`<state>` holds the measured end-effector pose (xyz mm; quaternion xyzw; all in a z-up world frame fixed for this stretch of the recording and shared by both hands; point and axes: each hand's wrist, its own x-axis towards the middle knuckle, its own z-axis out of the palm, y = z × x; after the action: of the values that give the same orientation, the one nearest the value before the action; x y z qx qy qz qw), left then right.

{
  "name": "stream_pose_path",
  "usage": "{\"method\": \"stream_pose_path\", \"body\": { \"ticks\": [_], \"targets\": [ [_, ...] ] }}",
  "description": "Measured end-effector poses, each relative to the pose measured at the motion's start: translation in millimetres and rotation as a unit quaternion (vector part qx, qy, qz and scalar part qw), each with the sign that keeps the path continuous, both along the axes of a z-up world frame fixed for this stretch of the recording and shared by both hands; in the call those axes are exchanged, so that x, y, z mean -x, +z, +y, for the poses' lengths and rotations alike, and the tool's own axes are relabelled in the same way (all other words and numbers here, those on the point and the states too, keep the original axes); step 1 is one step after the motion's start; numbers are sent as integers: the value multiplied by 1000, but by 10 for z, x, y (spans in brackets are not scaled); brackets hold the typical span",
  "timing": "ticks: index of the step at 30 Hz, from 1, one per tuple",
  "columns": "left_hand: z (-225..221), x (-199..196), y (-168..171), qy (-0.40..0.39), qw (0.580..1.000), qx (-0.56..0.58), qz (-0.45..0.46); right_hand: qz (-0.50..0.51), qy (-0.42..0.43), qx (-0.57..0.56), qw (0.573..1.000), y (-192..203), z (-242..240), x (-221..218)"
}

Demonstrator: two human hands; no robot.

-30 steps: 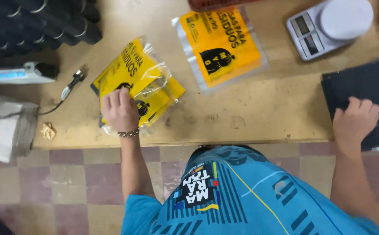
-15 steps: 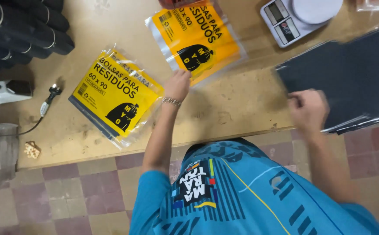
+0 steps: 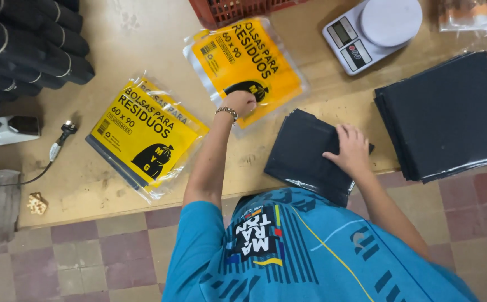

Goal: Manually inserting black plastic bags into yellow printed packaging sleeves at a factory workstation.

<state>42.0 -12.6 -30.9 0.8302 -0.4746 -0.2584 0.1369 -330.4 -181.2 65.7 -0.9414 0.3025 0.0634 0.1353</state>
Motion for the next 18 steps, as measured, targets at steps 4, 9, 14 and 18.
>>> {"method": "stream_pose_path", "body": {
  "ticks": [4,9,14,18],
  "targets": [
    [188,-110,193,15,997,47,52,53,9,36,998,-29,-94,-79],
    [475,-393,1460,114,977,167,73,175,-17,-98,980,351,-123,-254],
    [788,-206,2442,120,958,258,-25,186,36,-194,962,555,-178,-339],
    [879,209,2697,65,963,216,-151,104,48,-375,920,1293,-159,-615]
  ]
}}
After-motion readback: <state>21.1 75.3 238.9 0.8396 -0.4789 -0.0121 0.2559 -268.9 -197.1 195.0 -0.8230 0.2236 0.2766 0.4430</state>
